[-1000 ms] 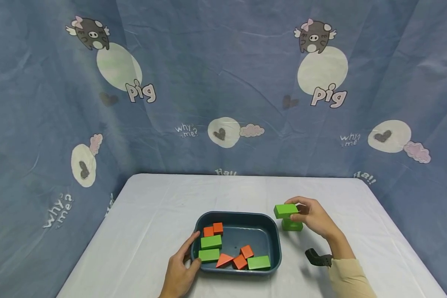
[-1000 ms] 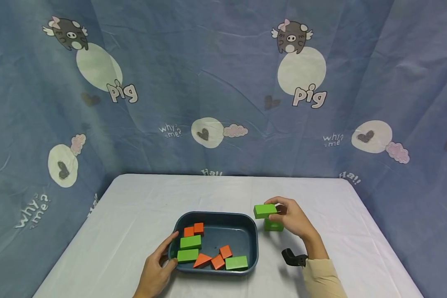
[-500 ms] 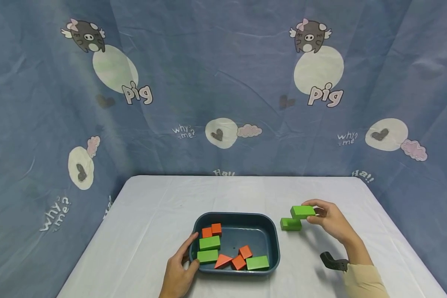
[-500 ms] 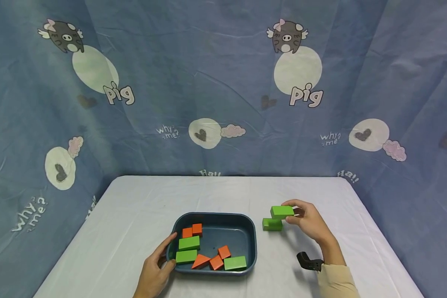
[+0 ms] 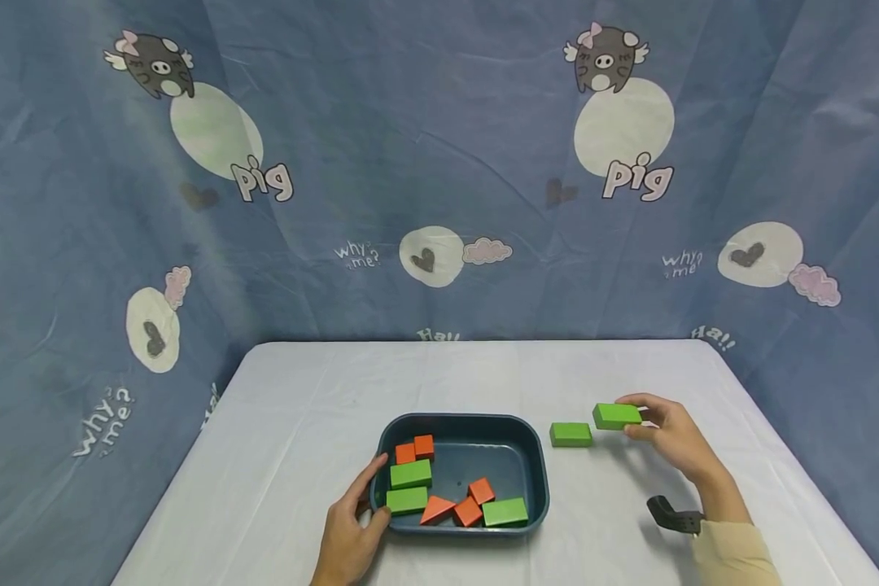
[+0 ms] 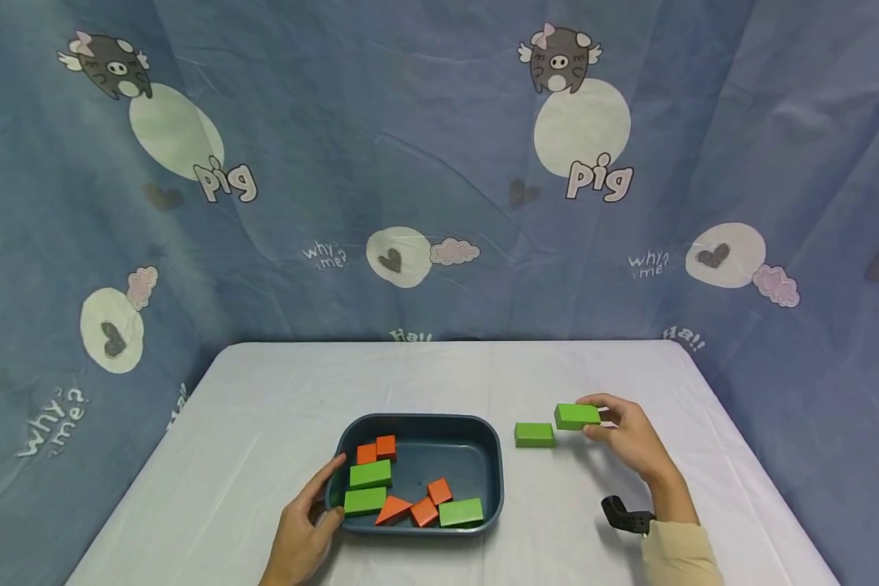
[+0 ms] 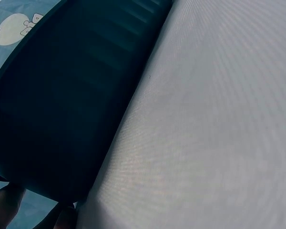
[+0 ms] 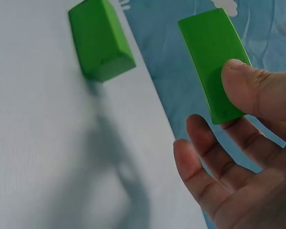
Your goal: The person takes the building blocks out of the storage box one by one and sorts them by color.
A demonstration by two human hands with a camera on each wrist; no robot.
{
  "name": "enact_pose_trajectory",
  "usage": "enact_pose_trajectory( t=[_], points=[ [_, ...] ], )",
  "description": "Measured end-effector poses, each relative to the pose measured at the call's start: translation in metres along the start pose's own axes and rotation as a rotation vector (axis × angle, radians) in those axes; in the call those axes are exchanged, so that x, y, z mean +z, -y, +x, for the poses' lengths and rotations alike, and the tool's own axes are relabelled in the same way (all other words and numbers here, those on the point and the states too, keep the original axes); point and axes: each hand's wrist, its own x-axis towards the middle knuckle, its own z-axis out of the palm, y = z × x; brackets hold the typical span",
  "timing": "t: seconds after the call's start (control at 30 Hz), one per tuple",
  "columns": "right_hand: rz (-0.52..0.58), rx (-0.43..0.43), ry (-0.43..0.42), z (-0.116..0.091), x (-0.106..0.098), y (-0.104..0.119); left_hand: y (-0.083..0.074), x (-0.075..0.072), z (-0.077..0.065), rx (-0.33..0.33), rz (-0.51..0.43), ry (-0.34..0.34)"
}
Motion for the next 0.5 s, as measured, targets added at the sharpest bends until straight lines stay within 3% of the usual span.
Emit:
enact_pose_trajectory(
  t=[0.5],
  points=[
    [-0.087, 0.106, -0.019, -0.005, -0.006, -0.023, -0.001, -0.002, -0.001, 0.003, -0.012, 0.023]
  ],
)
